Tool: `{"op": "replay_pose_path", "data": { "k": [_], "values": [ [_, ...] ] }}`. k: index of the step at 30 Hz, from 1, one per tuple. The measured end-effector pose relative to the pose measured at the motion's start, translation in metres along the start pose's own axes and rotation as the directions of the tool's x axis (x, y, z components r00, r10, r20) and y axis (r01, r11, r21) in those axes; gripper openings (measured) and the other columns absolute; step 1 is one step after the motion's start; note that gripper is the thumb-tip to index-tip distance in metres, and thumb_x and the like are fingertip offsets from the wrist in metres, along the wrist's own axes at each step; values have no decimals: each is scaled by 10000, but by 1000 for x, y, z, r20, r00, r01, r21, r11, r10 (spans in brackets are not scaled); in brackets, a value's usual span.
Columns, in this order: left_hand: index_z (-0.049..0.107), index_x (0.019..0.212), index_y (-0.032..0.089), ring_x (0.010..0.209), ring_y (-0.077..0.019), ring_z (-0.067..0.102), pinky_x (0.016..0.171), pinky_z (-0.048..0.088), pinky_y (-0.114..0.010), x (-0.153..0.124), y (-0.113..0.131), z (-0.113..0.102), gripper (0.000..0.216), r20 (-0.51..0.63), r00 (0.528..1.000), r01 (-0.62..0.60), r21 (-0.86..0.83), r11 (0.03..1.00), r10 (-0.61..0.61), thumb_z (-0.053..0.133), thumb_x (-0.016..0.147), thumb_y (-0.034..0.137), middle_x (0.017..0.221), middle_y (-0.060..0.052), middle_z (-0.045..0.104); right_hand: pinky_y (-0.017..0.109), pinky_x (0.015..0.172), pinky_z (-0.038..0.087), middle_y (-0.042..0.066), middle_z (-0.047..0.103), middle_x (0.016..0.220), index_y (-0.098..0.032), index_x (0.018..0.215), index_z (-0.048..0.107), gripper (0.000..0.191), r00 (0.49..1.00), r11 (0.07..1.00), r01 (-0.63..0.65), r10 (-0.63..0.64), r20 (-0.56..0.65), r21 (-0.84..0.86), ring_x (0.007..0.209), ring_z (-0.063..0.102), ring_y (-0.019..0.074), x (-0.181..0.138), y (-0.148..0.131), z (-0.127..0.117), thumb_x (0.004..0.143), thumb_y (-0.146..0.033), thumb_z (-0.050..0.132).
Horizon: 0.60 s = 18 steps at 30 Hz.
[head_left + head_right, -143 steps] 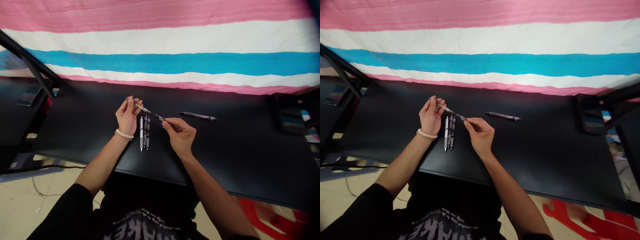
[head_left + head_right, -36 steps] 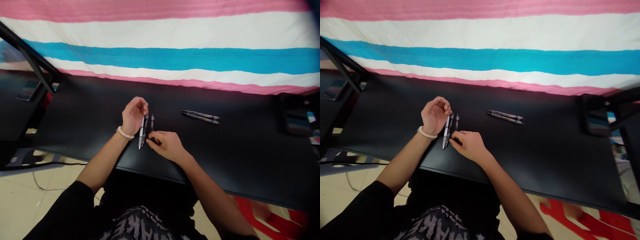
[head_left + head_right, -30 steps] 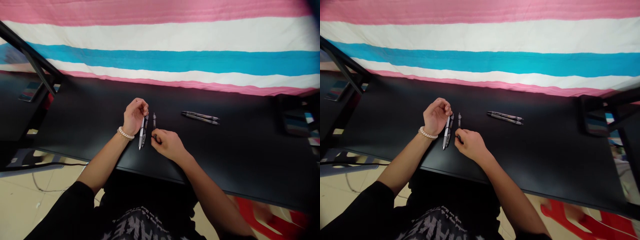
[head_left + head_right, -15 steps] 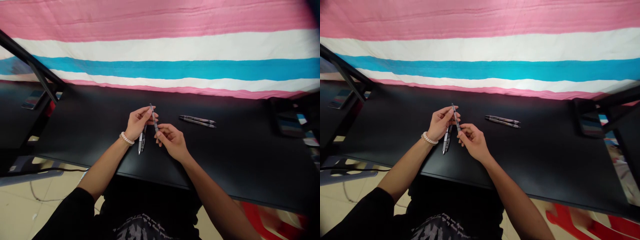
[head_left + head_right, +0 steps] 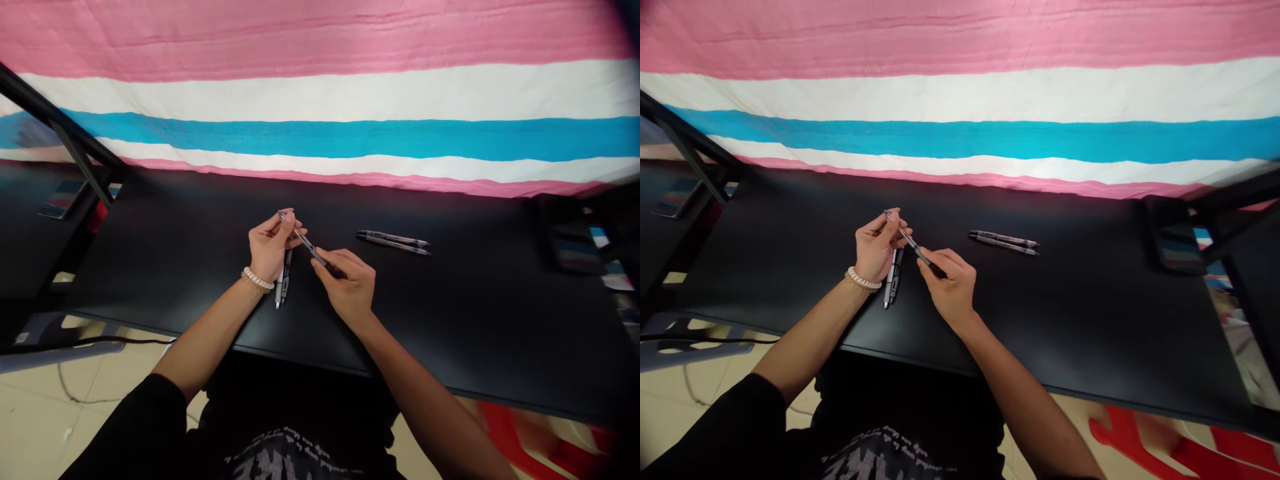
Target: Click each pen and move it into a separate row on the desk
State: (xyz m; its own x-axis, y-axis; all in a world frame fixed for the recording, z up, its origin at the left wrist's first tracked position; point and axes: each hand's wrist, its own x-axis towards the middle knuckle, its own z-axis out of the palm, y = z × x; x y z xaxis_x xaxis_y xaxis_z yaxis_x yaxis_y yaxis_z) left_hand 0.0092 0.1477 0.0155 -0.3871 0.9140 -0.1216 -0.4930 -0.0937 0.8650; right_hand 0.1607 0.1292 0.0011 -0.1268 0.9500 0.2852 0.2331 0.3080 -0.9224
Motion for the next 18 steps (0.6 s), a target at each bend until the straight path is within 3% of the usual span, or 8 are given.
{"op": "replay_pose_path", "data": {
  "k": [2, 4, 8, 12, 16, 18],
  "values": [
    [737, 969, 174, 682, -120, 710, 631, 593, -233, 1, 0, 0, 372, -36, 999, -3, -34, 999, 2, 850, 702, 407, 771, -6, 698, 290, 606, 588, 39, 741, 911, -237, 1078, 742, 260, 997, 993, -76, 75, 5, 92, 690, 684, 148, 0, 1, 2, 849, -359, 718],
    [738, 986, 183, 696, -120, 712, 638, 587, -233, 2, 1, -1, 380, -58, 998, -10, -49, 999, 7, 847, 703, 412, 784, -5, 700, 278, 541, 585, 34, 737, 829, -219, 1072, 733, 268, 984, 966, -175, 167, 61, 192, 618, 678, 140, 0, 3, 3, 878, -397, 679],
    [737, 1010, 192, 720, -123, 713, 642, 576, -226, 3, 2, -2, 396, -84, 996, -8, -46, 999, 4, 843, 708, 424, 798, -4, 703, 317, 724, 626, 43, 736, 935, -230, 992, 736, 226, 991, 957, -133, 128, 39, 258, 809, 717, 166, 2, 6, 4, 802, -347, 773],
    [739, 1012, 193, 736, -127, 714, 656, 580, -227, 1, 1, -1, 407, -82, 997, 0, -64, 998, -5, 856, 694, 418, 817, -8, 709, 313, 640, 623, 25, 731, 823, -227, 1015, 715, 230, 974, 922, -228, 211, 86, 314, 694, 702, 154, 4, 6, 4, 854, -391, 715],
    [738, 1018, 194, 752, -126, 715, 673, 580, -229, 1, 1, -1, 384, -80, 997, 7, -75, 997, -13, 844, 715, 406, 838, -13, 713, 320, 710, 631, 35, 740, 937, -235, 1038, 696, 338, 976, 917, -215, 195, 92, 336, 817, 718, 172, 5, 7, 4, 770, -412, 800],
    [735, 1027, 197, 760, -124, 714, 689, 580, -233, 1, 1, -1, 381, -79, 997, 3, -76, 997, -9, 836, 726, 407, 847, -14, 715, 305, 612, 620, 27, 737, 825, -222, 1043, 686, 308, 964, 895, -262, 228, 134, 361, 684, 703, 155, 5, 7, 5, 850, -461, 711]
  ]
}}
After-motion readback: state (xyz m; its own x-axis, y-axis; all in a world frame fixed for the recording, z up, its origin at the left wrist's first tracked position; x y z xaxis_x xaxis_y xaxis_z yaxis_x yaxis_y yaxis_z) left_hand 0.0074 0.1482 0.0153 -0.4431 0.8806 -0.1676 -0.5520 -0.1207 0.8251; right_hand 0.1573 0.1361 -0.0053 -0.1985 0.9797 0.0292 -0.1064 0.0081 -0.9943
